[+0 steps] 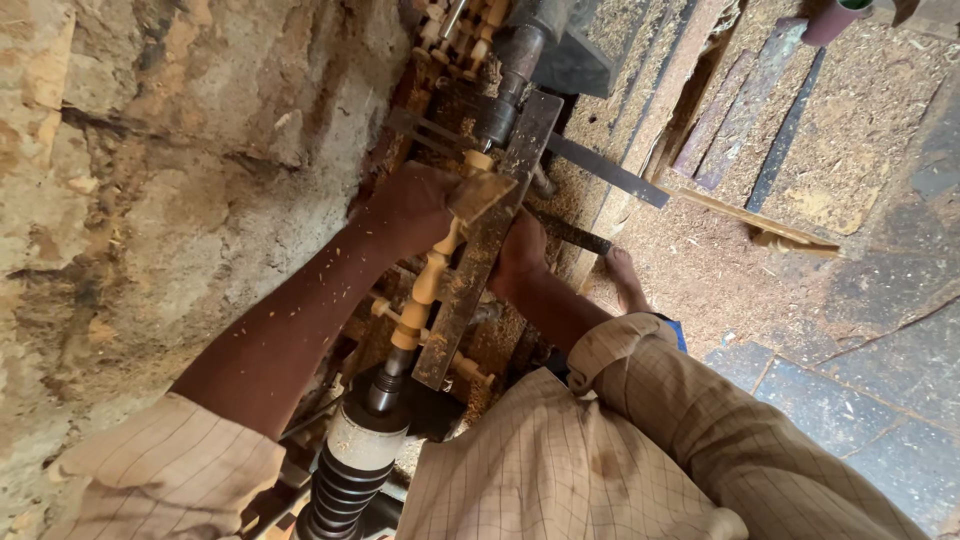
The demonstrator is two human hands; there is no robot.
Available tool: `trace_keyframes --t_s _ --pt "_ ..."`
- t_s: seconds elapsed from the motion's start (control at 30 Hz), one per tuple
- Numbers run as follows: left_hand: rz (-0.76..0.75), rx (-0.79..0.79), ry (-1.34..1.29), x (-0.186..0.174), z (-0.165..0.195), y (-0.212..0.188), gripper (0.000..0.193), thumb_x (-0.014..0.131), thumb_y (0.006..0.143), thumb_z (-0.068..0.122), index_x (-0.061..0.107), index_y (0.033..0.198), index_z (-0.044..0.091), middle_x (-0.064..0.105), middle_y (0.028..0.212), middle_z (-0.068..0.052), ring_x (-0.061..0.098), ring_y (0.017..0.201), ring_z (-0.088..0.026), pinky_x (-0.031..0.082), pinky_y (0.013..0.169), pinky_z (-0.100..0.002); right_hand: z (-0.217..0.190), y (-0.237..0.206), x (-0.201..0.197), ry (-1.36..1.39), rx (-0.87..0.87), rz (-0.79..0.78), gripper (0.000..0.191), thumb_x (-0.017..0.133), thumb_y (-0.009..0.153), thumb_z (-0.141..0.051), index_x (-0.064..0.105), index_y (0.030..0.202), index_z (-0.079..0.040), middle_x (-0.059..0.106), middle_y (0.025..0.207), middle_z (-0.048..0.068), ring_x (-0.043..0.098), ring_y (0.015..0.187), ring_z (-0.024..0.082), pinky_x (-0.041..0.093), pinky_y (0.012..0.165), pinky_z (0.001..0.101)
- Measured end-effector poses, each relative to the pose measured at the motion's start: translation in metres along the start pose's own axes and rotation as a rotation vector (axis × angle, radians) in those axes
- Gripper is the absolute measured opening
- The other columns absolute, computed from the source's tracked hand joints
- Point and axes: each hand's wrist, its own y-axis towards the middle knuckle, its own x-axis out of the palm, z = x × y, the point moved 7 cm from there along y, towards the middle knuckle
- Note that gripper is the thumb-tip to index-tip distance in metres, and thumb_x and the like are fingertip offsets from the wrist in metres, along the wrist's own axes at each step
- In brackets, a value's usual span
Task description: The person turns a wooden spindle on a lathe, holding a chisel against the rotating wood to shape it. They then sand the spinning spindle by hand with an abrasive block, wipe it, and continue shaping and smoothing the piece before removing it from the lathe.
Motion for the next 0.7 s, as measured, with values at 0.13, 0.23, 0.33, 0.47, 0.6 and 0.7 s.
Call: trace_keyframes --t_s 0.13,0.23,0.33,0.47,0.6,0.7 --pt "0.123 0.146 0.156 -0.01 0.019 0.003 0.029 0.062 0.102 0.026 0.076 0.093 0.003 0.071 0.074 -0.021 0.07 0.064 -0.035 0.056 0.065 -0.049 -0.013 -0.002 0.008 0.049 -0.048 -0.042 0.049 0.025 0.106 -0.035 0.058 0.127 -0.006 0.063 0.12 0.018 0.064 0.104 0.032 0.055 0.093 0.05" --pt "0.116 0.095 0.142 -0.011 0.021 0.005 0.03 0.063 0.096 0.03 0.078 0.089 0.005 0.072 0.073 -0.018 0.071 0.063 -0.034 0.056 0.064 -0.051 -0.019 0.004 0.003 -0.027 -0.06 0.072 0.048 0.025 0.106 -0.037 0.06 0.122 -0.007 0.065 0.116 0.018 0.064 0.101 0.029 0.055 0.091 0.0475" --pt "0.115 0.078 0.099 -0.009 0.017 0.004 0.034 0.061 0.1 0.034 0.077 0.09 0.005 0.072 0.073 -0.018 0.07 0.063 -0.035 0.056 0.066 -0.049 -0.022 0.006 0.007 -0.003 -0.091 -0.023 0.046 0.027 0.107 -0.037 0.061 0.113 -0.007 0.064 0.104 0.016 0.063 0.091 0.028 0.056 0.086 0.0468" --pt "0.14 -0.206 -0.154 0.003 -0.027 -0.001 0.044 0.055 0.104 0.041 0.075 0.092 0.003 0.072 0.076 -0.016 0.071 0.066 -0.029 0.059 0.066 -0.046 -0.027 0.005 0.009 -0.005 -0.083 -0.073 0.039 0.032 0.108 -0.032 0.062 0.099 -0.007 0.062 0.088 0.013 0.061 0.077 0.026 0.056 0.076 0.0466" --pt "0.32 -0.05 -0.013 0.011 -0.053 -0.006 0.026 0.07 0.092 0.024 0.067 0.095 -0.002 0.065 0.072 -0.013 0.064 0.059 -0.025 0.056 0.056 -0.048 -0.027 0.001 0.008 -0.003 -0.031 0.003 0.038 0.04 0.109 -0.036 0.062 0.094 -0.009 0.063 0.082 0.009 0.06 0.071 0.022 0.052 0.068 0.044" --pt "0.205 0.179 0.501 0.035 -0.056 -0.014 0.012 0.064 0.097 0.016 0.067 0.094 0.005 0.056 0.059 -0.008 0.057 0.049 -0.021 0.051 0.055 -0.047 -0.024 -0.001 0.011 -0.065 -0.013 -0.03 0.041 0.037 0.106 -0.037 0.06 0.09 -0.007 0.062 0.077 0.011 0.06 0.068 0.025 0.056 0.068 0.047"
